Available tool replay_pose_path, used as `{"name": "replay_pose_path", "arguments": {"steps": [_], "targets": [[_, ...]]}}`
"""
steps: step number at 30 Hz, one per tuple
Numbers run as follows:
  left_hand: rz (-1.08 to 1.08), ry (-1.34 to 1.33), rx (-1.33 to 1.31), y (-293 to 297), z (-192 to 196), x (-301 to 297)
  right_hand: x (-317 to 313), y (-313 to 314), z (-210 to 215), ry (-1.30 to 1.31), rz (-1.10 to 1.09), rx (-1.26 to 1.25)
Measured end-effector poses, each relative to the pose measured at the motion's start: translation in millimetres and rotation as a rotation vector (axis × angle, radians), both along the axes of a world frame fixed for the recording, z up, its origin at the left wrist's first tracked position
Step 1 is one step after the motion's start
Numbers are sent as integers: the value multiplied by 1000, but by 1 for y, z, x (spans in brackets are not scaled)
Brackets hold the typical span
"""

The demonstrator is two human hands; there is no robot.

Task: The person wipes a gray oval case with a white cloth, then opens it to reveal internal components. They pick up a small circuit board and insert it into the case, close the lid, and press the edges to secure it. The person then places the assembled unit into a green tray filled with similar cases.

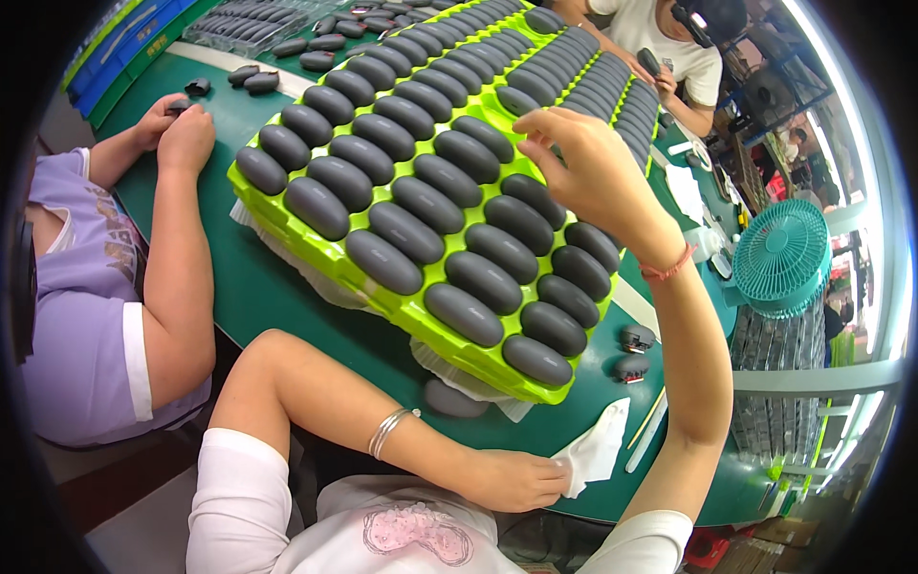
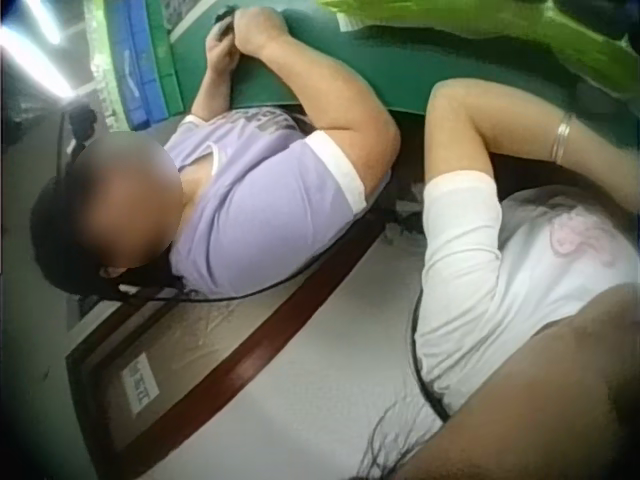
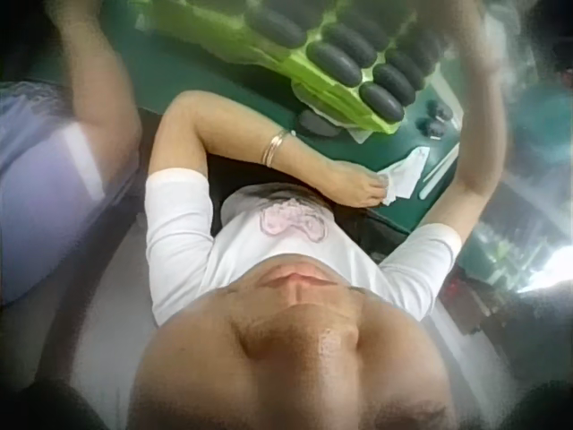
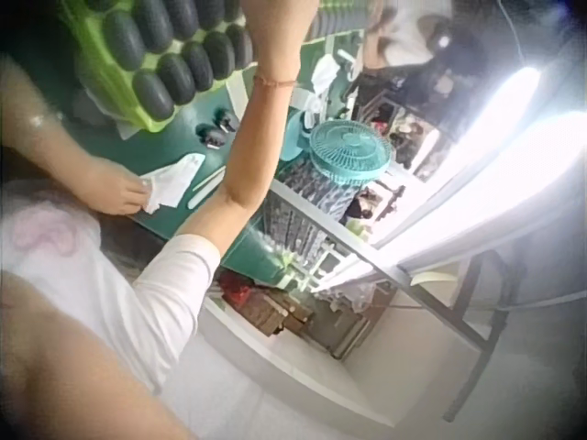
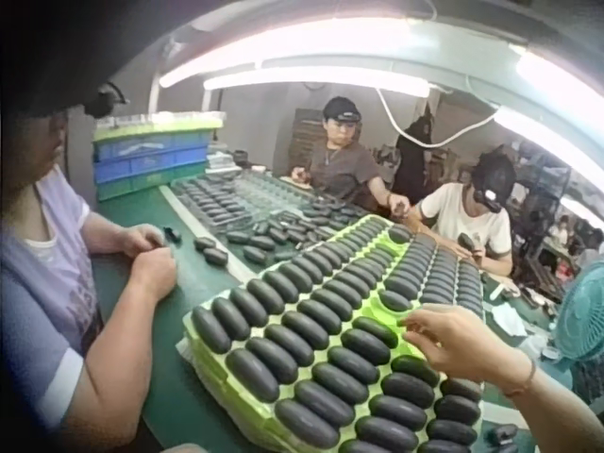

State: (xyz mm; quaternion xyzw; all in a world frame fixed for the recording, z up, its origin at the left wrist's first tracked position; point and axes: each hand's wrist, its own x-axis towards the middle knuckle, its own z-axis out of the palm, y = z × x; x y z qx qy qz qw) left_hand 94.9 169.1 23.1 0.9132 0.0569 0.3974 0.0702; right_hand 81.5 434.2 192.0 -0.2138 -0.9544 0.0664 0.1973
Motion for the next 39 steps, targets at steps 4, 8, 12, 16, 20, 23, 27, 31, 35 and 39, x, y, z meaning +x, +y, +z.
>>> {"name": "replay_pose_path", "arguments": {"steps": [4,8,12,16,20,23,27,31,35,39], "targets": [[-105,-53,-17,-5,10,0,-16,13,-2,-95,-99,92],[-198,135,-17,-10,-2,-1,-4,27,6,-248,-236,143],[-220,230,4,-1,0,-3,21,32,7,-290,-342,129],[-261,309,-63,1,3,-2,33,30,3,-255,-351,140],[-257,260,-64,2,2,-6,26,24,-5,-241,-324,163],[-276,240,-76,2,2,-7,25,18,-8,-274,-315,206],[-285,245,9,1,5,-3,35,1,3,-85,-257,260],[-268,232,-70,3,6,-11,60,-52,0,78,-248,160],[-256,231,-140,4,8,-13,119,-96,-18,229,-393,28],[-276,217,-210,5,12,-7,210,-122,-46,58,-605,-114]]}}
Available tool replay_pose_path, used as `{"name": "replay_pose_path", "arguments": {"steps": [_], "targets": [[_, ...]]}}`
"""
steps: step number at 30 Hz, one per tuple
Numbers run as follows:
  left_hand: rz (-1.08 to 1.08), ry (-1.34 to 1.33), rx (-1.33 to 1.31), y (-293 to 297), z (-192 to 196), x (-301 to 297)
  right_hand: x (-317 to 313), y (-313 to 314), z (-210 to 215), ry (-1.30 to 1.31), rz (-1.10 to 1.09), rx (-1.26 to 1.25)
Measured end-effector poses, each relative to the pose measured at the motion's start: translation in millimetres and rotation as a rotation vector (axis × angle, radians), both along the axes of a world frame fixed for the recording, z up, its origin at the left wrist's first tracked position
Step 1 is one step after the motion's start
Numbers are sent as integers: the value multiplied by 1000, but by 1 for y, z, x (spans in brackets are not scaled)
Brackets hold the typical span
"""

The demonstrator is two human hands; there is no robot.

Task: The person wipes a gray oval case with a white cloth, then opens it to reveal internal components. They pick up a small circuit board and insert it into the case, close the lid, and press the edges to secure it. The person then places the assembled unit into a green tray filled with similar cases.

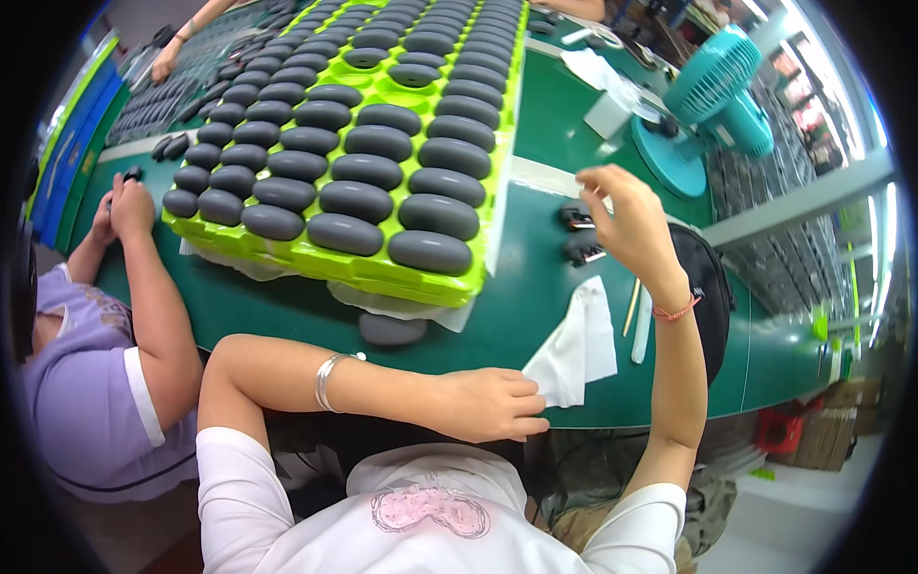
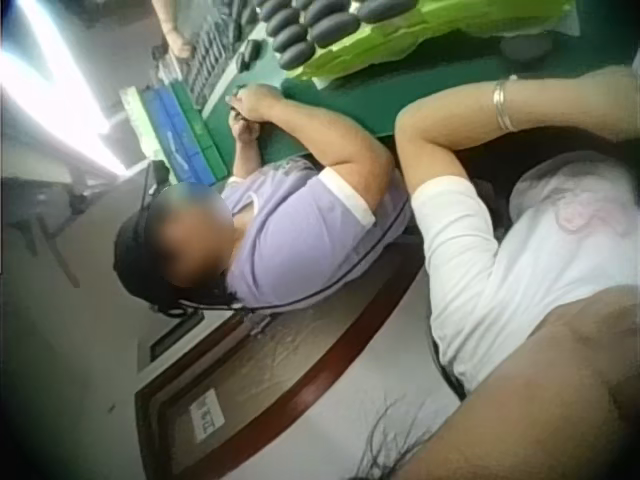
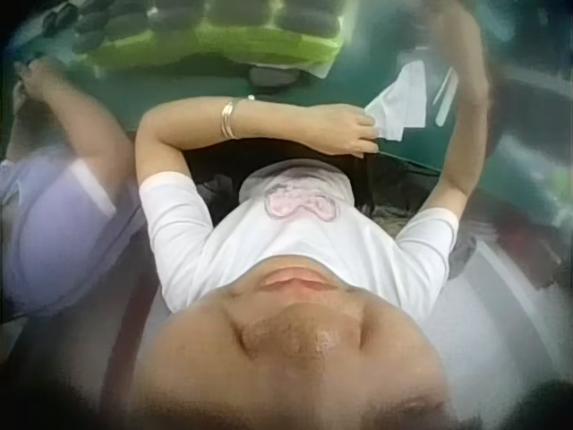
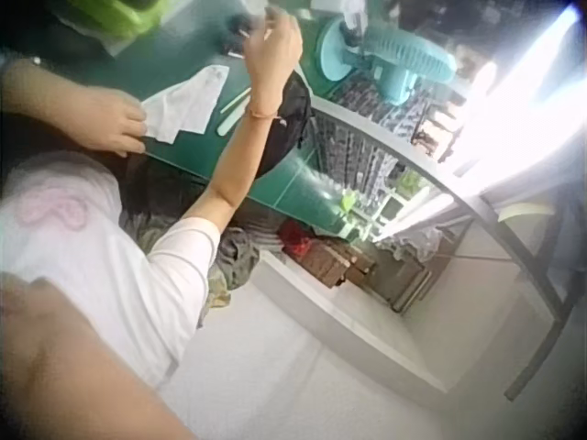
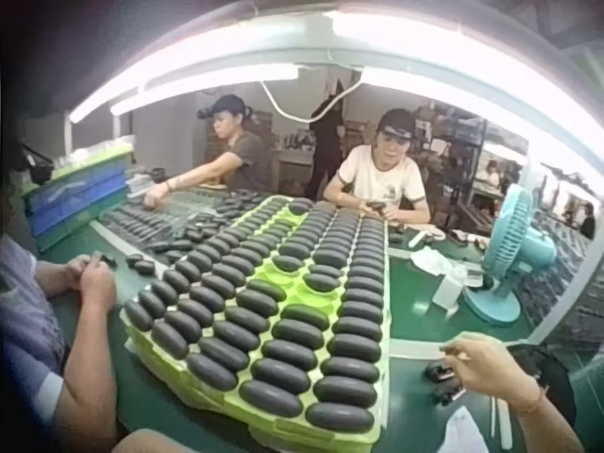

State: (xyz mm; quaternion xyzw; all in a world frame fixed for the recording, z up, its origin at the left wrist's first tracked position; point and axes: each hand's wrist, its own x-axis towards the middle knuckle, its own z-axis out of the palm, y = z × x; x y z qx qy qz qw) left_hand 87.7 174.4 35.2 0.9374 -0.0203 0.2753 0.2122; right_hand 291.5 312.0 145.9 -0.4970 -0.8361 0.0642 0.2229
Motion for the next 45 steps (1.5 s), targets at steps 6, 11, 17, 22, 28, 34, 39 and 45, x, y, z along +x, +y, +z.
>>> {"name": "replay_pose_path", "arguments": {"steps": [6,11,17,22,28,34,39,45], "targets": [[9,3,22,3,8,-1,34,-24,-29,-3,-28,47],[28,34,46,2,13,-4,27,-38,-32,-3,-86,43],[27,98,15,0,13,-7,17,-56,-50,6,-227,38],[16,101,-33,1,12,-6,17,-57,-54,-7,-269,42],[0,23,-72,5,12,-3,17,-62,-55,46,-245,98],[-1,38,-66,4,9,-3,20,-61,-58,189,-298,142],[1,81,-65,3,9,-4,18,-60,-58,290,-274,157],[4,90,-77,2,9,-5,14,-61,-58,316,-247,131]]}}
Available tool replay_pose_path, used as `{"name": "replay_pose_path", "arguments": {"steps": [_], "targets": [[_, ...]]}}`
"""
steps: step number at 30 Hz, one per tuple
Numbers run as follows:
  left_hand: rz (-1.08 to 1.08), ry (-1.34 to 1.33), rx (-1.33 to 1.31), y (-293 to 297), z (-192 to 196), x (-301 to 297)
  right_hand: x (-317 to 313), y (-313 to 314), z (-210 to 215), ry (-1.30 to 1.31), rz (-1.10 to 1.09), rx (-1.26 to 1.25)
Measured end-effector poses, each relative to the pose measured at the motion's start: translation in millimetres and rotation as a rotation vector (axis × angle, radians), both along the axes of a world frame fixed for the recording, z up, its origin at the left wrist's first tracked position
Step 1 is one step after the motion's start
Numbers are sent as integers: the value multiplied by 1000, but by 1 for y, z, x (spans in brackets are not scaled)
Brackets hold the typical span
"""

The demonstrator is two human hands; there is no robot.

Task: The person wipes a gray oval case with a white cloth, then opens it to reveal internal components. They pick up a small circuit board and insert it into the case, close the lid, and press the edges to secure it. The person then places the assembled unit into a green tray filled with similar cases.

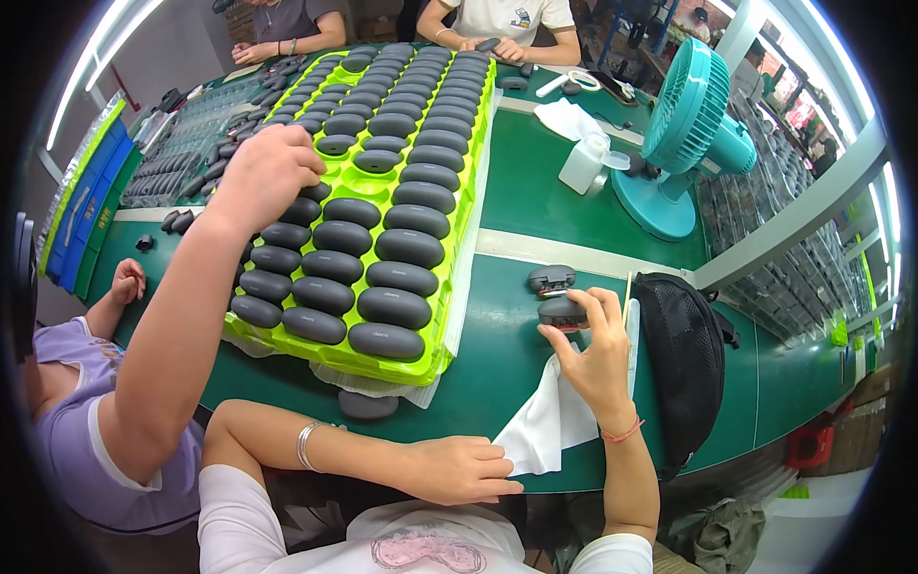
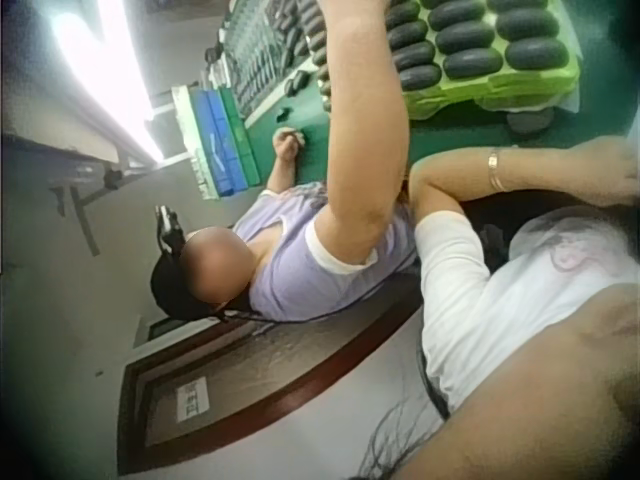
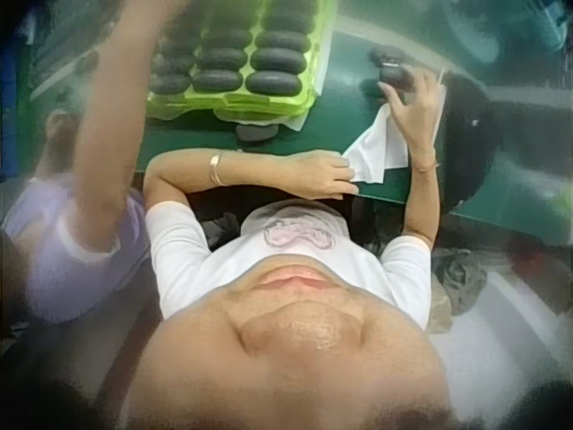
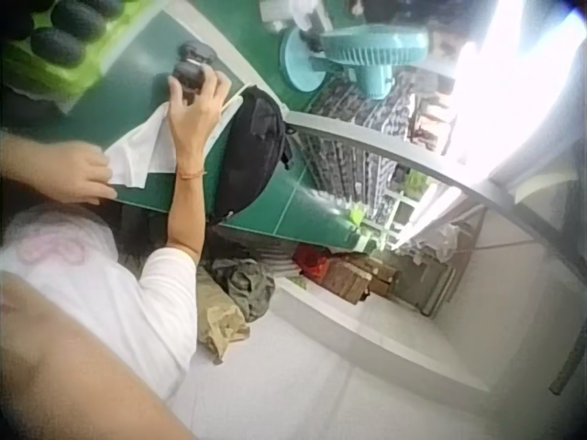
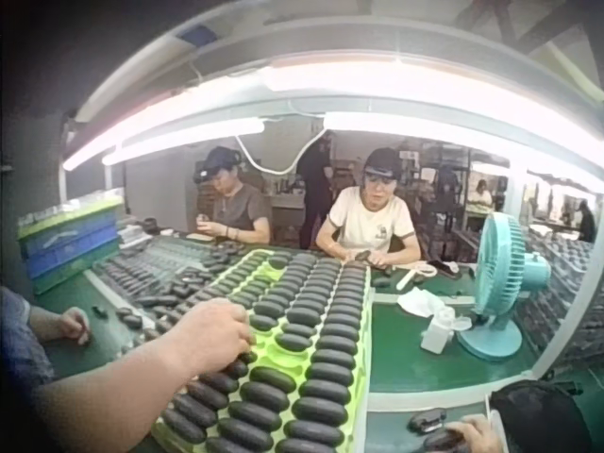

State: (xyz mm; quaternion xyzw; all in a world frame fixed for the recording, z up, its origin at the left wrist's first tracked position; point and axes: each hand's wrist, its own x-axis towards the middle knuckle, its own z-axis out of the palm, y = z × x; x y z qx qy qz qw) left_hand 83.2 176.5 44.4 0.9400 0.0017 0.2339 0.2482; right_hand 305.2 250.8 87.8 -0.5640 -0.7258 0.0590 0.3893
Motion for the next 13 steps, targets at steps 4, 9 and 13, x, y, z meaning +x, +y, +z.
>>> {"name": "replay_pose_path", "arguments": {"steps": [4,9,13], "targets": [[-1,5,-9,0,0,1,0,0,0,26,9,-25],[-1,13,-21,0,-1,0,-1,2,1,48,36,-35],[-18,-23,-35,3,0,1,4,2,-6,75,47,-76]]}}
